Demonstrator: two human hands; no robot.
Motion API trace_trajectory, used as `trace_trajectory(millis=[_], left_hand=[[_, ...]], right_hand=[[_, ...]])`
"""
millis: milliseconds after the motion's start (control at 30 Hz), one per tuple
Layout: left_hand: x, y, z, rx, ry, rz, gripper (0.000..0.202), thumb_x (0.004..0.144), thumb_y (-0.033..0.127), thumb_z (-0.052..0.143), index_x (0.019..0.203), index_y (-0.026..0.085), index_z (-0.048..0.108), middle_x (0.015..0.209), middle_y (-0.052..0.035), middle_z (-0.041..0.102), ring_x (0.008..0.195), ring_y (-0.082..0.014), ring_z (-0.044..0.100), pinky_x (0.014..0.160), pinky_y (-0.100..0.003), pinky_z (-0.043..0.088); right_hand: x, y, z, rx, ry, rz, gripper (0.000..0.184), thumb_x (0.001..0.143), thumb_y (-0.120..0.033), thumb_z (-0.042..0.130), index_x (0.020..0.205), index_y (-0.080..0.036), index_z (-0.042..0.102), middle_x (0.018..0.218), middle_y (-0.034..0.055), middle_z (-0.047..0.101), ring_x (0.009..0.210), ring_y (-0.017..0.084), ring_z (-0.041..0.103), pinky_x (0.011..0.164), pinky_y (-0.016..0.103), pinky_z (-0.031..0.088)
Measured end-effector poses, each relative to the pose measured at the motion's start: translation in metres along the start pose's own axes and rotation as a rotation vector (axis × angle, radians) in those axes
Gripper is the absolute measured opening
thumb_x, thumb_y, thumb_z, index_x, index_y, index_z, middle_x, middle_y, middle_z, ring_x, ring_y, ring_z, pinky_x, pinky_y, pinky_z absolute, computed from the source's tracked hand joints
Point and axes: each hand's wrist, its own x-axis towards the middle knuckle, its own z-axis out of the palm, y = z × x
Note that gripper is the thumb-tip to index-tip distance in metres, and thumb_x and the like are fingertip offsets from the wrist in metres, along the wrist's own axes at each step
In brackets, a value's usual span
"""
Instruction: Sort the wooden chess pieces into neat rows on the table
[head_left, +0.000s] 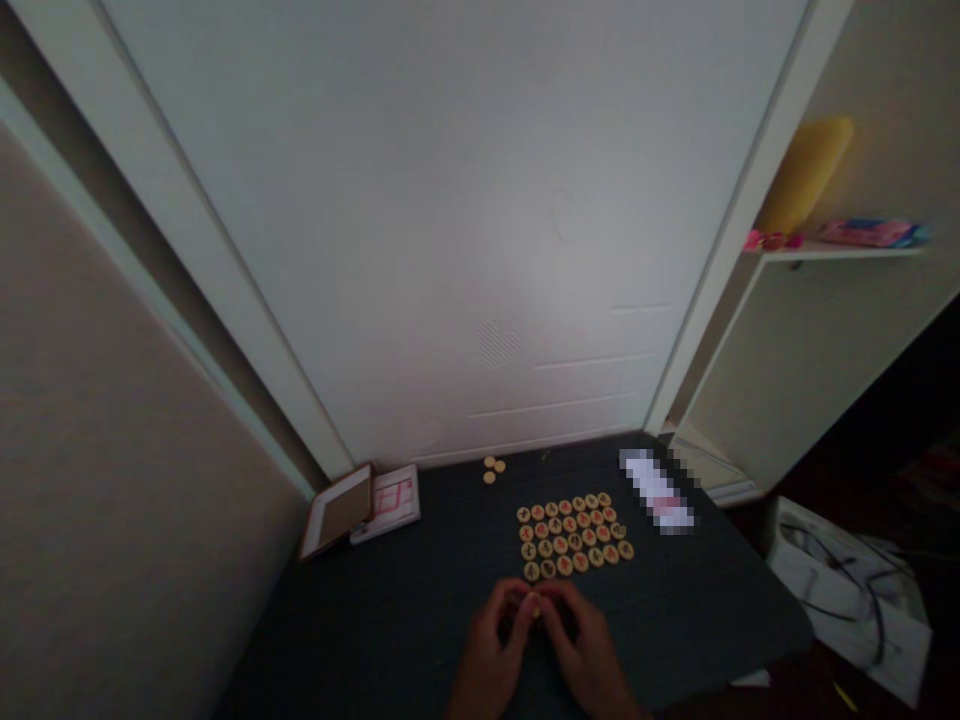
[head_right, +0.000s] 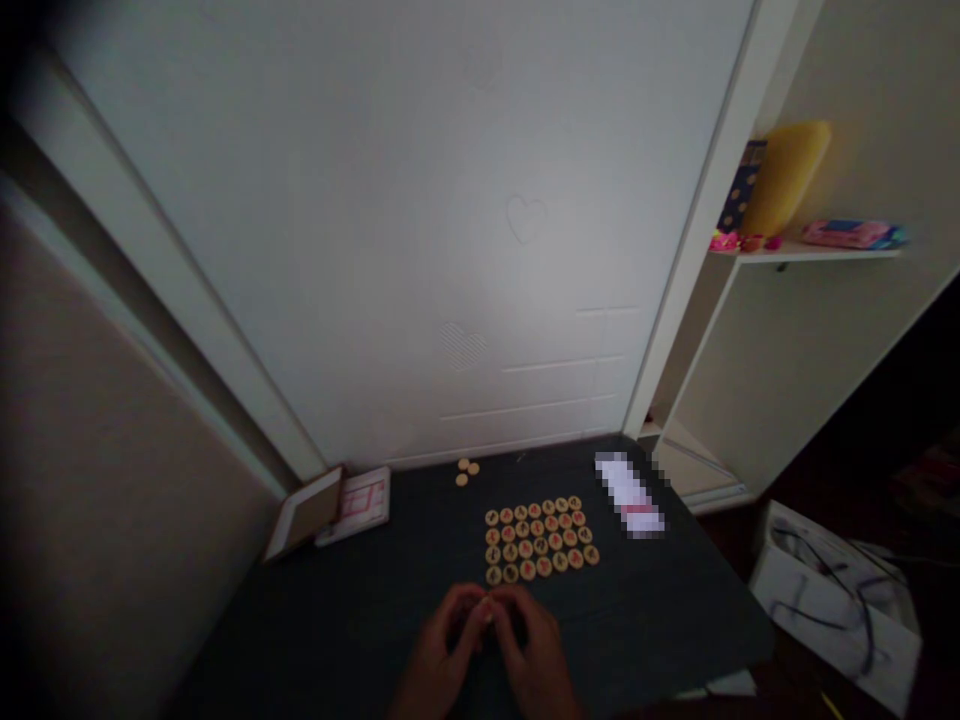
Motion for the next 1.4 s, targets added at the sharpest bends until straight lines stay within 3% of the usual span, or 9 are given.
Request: trace_trajectory(millis=[233,533,800,967,1100,1233,1400], left_hand=[[0.000,-0.012,0.004,0.014,-0.011,0.028,0.029,0.096,0.044,0.057,0.113,0.022,0.065,0.107,-0.0076,0.075,0.095,-0.0220,0.070,0.088,-0.032,0.055],[0.000,-0.021,0.003,0.061,0.023,0.045,0.028,0.096,0.042,0.057,0.116,0.024,0.066,0.111,-0.0087,0.075,0.097,-0.0229,0.071,0.089,-0.033,0.056],[0.000,-0.019,0.001,0.071,0.028,0.024,0.031,0.095,0.046,0.057,0.111,0.023,0.069,0.108,-0.0083,0.076,0.097,-0.0239,0.071,0.090,-0.033,0.056],[0.000,-0.018,0.001,0.066,0.010,-0.018,0.035,0.096,0.048,0.054,0.117,0.023,0.067,0.095,-0.0066,0.077,0.092,-0.0236,0.072,0.088,-0.032,0.056],[-0.001,-0.021,0.001,0.095,0.008,-0.026,0.033,0.096,0.048,0.054,0.114,0.024,0.068,0.102,-0.0069,0.077,0.094,-0.0233,0.071,0.088,-0.031,0.055],[-0.003,-0.025,0.001,0.136,0.008,-0.004,0.030,0.096,0.046,0.056,0.113,0.024,0.068,0.107,-0.0076,0.076,0.098,-0.0239,0.071,0.091,-0.032,0.054],[-0.004,-0.024,0.001,0.161,-0.016,0.058,0.030,0.095,0.043,0.058,0.116,0.024,0.067,0.097,-0.0069,0.077,0.087,-0.0224,0.072,0.084,-0.029,0.056]], right_hand=[[0.002,0.014,-0.001,0.047,-0.005,0.079,0.031,0.098,-0.048,0.052,0.102,-0.023,0.069,0.101,0.0071,0.074,0.094,0.022,0.070,0.086,0.028,0.053],[0.003,0.006,0.000,0.078,0.009,0.093,0.026,0.096,-0.045,0.057,0.099,-0.022,0.070,0.096,0.0064,0.075,0.090,0.021,0.071,0.082,0.027,0.054],[0.002,0.010,-0.001,0.057,-0.001,0.117,0.029,0.094,-0.048,0.061,0.097,-0.020,0.071,0.090,0.0060,0.075,0.084,0.020,0.071,0.078,0.028,0.055],[0.002,0.011,-0.001,0.051,0.021,0.122,0.034,0.092,-0.052,0.062,0.096,-0.020,0.072,0.088,0.0071,0.076,0.083,0.022,0.072,0.077,0.029,0.056],[0.002,0.010,-0.002,0.053,0.001,0.145,0.033,0.092,-0.051,0.061,0.095,-0.020,0.071,0.089,0.0072,0.077,0.085,0.022,0.073,0.077,0.029,0.056],[0.001,0.012,0.000,0.041,0.015,0.172,0.033,0.091,-0.052,0.063,0.091,-0.020,0.071,0.084,0.0058,0.076,0.080,0.021,0.073,0.075,0.028,0.055],[0.001,0.016,0.000,0.053,0.037,0.198,0.036,0.087,-0.055,0.066,0.089,-0.019,0.071,0.081,0.0048,0.076,0.078,0.021,0.073,0.073,0.027,0.055]])
